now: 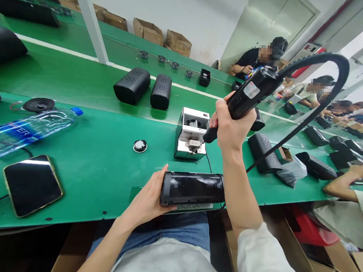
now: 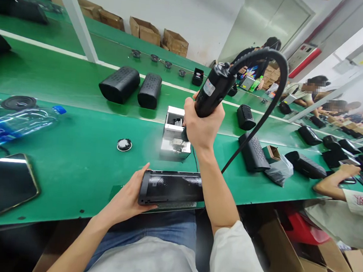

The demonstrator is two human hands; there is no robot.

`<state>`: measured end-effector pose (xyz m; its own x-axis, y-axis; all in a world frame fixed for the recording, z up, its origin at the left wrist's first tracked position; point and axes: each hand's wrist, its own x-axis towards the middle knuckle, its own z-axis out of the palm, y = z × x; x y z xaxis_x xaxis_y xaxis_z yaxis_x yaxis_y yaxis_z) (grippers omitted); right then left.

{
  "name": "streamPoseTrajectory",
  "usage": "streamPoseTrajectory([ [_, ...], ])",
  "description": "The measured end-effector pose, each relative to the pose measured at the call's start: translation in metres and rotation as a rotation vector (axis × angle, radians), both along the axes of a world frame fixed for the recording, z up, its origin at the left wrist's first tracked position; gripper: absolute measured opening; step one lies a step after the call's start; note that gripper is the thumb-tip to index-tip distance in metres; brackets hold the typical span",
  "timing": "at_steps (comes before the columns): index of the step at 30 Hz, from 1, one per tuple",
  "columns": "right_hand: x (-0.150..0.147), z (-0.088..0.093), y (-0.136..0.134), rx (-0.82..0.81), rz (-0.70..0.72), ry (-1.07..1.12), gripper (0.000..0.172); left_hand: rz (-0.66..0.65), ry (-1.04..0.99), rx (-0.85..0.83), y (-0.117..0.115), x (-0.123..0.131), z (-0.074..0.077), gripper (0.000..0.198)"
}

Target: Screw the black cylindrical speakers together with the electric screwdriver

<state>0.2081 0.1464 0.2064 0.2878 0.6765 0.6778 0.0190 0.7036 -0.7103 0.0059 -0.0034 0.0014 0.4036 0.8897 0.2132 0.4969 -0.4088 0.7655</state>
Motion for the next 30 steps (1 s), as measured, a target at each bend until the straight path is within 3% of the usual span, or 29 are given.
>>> streamPoseTrajectory([
  [6, 0.013, 0.013, -0.031, -0.017, 0.078, 0.015, 0.016, 0.011, 0.013, -0.017, 0.002, 0.000, -0.005, 0.139],
  [11, 0.040, 0.052, -0.107, -0.038, 0.061, 0.071, 0.021, -0.009, 0.019, 0.015, 0.003, -0.002, -0.004, 0.134],
  [14, 0.059, 0.063, -0.151, -0.052, 0.100, 0.025, 0.026, -0.008, 0.023, 0.010, 0.005, -0.003, -0.004, 0.131],
  [19, 0.067, 0.044, -0.184, -0.018, 0.169, -0.038, 0.019, 0.011, 0.027, 0.008, 0.005, -0.004, -0.008, 0.128],
  [24, 0.050, 0.031, -0.189, -0.081, 0.098, 0.044, 0.021, 0.017, 0.028, 0.012, 0.005, -0.003, -0.008, 0.128],
  [30, 0.059, 0.010, -0.186, -0.139, 0.091, -0.121, 0.022, 0.034, 0.056, 0.047, 0.006, -0.008, -0.013, 0.123],
])
